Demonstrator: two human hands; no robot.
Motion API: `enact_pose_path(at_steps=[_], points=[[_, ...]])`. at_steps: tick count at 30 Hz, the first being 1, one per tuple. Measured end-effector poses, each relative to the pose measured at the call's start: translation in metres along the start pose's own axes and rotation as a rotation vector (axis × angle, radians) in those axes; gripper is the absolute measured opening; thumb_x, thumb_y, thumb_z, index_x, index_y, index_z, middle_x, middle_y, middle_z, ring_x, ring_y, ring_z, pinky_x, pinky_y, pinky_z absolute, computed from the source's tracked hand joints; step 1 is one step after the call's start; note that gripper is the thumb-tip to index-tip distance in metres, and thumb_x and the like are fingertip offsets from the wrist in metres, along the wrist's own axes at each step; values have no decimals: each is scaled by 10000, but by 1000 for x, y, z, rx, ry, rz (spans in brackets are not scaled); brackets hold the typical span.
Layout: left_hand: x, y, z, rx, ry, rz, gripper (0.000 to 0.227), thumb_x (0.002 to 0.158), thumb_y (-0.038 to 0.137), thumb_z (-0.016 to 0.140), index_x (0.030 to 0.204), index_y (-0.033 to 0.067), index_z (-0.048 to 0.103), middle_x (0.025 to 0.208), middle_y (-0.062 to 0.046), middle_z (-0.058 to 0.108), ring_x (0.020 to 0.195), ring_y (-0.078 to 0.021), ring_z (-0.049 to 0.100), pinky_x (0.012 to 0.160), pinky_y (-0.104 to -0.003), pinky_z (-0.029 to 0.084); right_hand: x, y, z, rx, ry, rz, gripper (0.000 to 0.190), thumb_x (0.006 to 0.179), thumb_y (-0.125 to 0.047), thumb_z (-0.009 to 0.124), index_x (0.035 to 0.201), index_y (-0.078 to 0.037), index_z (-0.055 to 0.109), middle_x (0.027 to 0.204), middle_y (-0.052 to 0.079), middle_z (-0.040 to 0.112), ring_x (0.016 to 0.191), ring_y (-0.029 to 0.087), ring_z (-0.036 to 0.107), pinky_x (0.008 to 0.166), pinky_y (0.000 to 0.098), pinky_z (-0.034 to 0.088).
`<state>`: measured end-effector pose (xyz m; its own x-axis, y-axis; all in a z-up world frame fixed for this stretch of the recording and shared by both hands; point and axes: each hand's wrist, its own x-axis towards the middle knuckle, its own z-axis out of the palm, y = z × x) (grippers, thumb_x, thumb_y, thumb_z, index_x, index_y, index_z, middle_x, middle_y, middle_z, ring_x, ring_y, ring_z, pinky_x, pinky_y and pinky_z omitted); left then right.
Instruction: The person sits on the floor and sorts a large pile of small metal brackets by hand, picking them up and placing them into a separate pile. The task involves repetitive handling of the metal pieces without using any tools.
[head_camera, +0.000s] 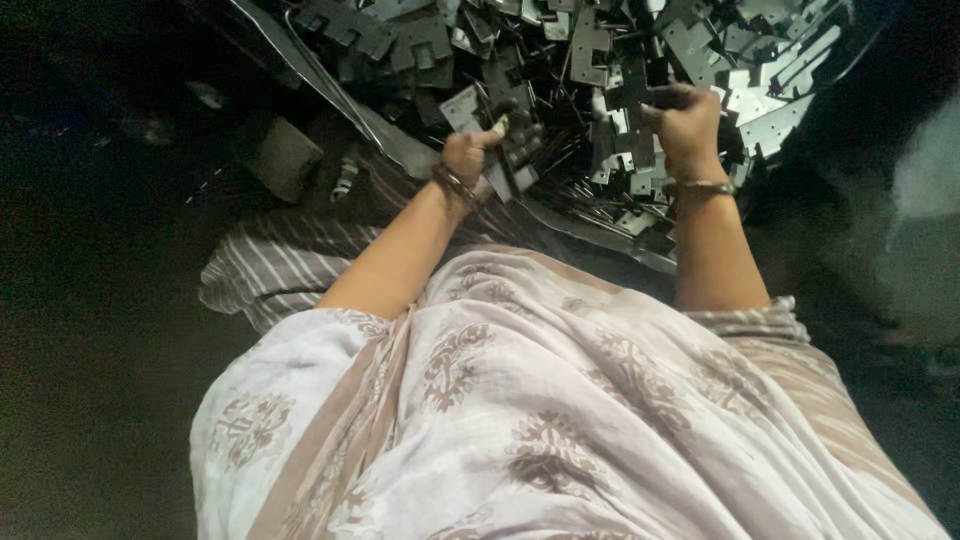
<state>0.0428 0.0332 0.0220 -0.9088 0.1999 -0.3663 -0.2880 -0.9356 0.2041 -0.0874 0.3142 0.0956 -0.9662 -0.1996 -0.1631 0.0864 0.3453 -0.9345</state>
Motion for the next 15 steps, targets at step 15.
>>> enact_pose_path(at_steps=[15], points=[[58, -88, 30, 511, -217, -50, 782, 819, 525, 770, 1368, 45, 488, 1232, -193, 658, 1118, -335, 670, 971, -490, 530, -102, -87, 27, -214, -195, 23, 539, 966, -65, 621, 1495, -12, 534, 1192, 219, 703, 898, 284, 723, 802, 332, 625]])
